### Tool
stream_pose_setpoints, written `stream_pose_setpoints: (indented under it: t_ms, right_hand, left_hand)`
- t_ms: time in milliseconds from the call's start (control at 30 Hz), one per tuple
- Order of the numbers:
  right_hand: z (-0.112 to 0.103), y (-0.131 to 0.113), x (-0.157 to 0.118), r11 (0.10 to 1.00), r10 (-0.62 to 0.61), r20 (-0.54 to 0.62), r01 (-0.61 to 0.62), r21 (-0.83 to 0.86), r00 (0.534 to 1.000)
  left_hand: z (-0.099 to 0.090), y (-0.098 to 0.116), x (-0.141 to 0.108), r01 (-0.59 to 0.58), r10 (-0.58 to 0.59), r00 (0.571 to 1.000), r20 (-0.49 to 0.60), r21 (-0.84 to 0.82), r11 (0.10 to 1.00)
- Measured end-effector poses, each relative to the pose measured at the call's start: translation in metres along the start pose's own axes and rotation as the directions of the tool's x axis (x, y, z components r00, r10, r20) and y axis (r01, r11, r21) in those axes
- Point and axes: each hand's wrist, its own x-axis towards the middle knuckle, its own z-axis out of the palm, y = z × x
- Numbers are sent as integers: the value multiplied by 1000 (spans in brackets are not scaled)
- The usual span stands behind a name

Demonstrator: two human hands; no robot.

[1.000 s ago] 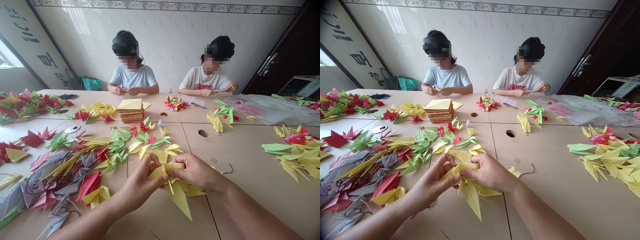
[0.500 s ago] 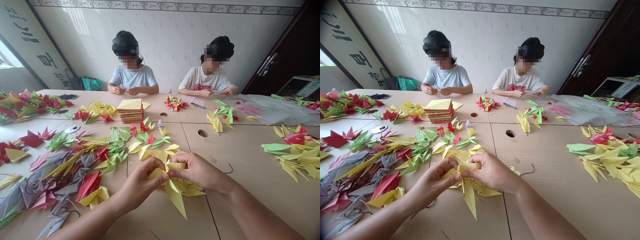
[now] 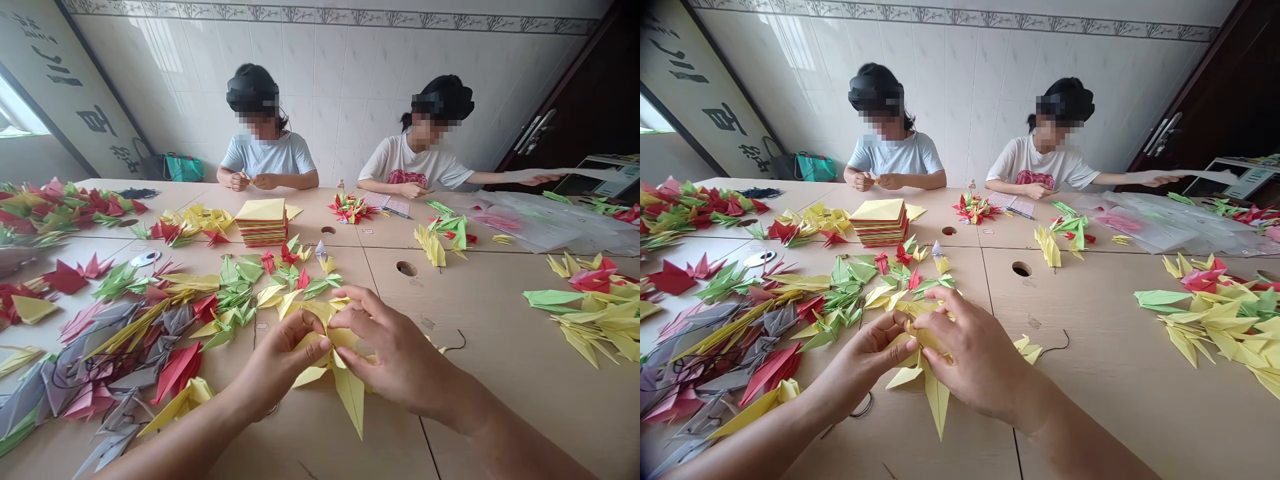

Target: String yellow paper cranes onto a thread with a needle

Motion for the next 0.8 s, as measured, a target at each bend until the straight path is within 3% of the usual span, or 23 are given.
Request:
stream_pose_setpoints:
  t_ms: [300,600,800]
  right_hand:
    - [-6,2,3,999,19,97,-24,46,995]
    - [2,16,6,971,-190,38,193,-142,981]
    - [2,18,7,965,-199,75,209,-156,977]
  left_hand:
    - [-1,-5,0,-147,135,988,69,206,968]
    - [0,-7,-1,-132,106,988,112,262,956]
    - [1,-7,-1,-106,79,990,115,250,962]
